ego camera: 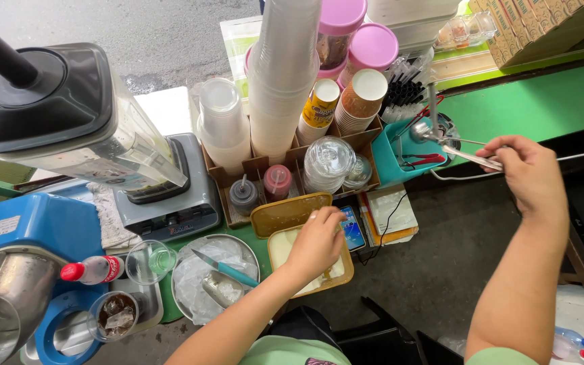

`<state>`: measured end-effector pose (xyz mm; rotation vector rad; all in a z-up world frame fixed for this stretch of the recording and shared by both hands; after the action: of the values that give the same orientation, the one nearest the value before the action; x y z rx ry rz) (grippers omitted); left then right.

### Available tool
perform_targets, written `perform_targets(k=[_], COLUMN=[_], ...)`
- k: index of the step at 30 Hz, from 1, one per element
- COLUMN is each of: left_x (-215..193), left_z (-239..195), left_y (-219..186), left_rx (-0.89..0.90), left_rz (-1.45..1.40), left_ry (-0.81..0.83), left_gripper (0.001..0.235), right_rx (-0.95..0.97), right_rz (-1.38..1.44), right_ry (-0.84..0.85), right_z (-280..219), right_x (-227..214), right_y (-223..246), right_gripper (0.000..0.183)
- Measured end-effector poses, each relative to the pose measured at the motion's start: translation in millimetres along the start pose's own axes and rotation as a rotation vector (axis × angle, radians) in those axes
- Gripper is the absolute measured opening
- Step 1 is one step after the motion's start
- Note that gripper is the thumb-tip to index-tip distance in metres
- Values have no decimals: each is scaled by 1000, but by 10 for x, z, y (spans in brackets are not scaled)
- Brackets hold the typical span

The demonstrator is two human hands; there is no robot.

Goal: The person retrieves a bottle of dark syrup from a refrigerator and pours it into a plastic cup containing ice. They then scoop vanilla ice cream into the cup using an ice cream scoop, drizzle chocolate syrup over the ice cream, and place the cup into a plastic bag.

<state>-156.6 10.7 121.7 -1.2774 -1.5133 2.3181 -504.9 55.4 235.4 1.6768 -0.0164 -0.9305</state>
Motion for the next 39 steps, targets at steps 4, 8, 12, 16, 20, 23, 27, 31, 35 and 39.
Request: perform_targets(k=[4, 8, 12, 16, 20, 23, 27, 31, 35, 39], left_x=[-312, -545, -440, -186, 62, -108, -192, -254, -297, -674], left_z=[447, 947, 889, 428, -310, -788, -1356, -1814, -2105, -2275], left_y=[-573, -934, -1081, -1078, -868, -700, -596, -531, -455, -577], left_rx=[58, -71, -133, 121, 180, -10, -26, 116, 290, 376], left_rz=[-203, -582, -764, -582, -391, -449, -435, -370, -295, -409], left_ry=[-9, 2, 212, 172, 169, 251, 254, 128, 28, -3], left_gripper=[35, 60, 92, 40, 27, 31, 29, 22, 18, 12], right_rx=[-83, -139, -145, -37, 178, 360, 619, 675, 822, 814], right_rz=[-83, 102, 196, 267, 376, 599, 725, 1204, 1443, 1586], right_ry=[-132, -148, -99, -21, 33, -6, -66, 131, 157, 185], right_z=[-732, -1464, -2090, -2627, -3106, -3474, -3801, -4036, -4279, -4298], right_x=[-217, -208, 132, 689, 1317, 1700, 2058, 2395, 2659, 2923], right_y=[489, 615, 562, 412, 169, 79, -10, -274, -983, -880], right_gripper=[20, 12, 14, 16, 19, 30, 49, 51, 51, 51])
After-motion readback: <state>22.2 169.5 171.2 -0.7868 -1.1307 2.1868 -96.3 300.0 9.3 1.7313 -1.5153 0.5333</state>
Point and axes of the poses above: each hand's wrist, its own z-axis towards the middle knuckle, its own x-axis out of the palm, y = z × x, the point moved 7 cm from there along z, towards the middle knuckle, and after that the axes turned 2 degrees about -z, right-handed, at the moved point
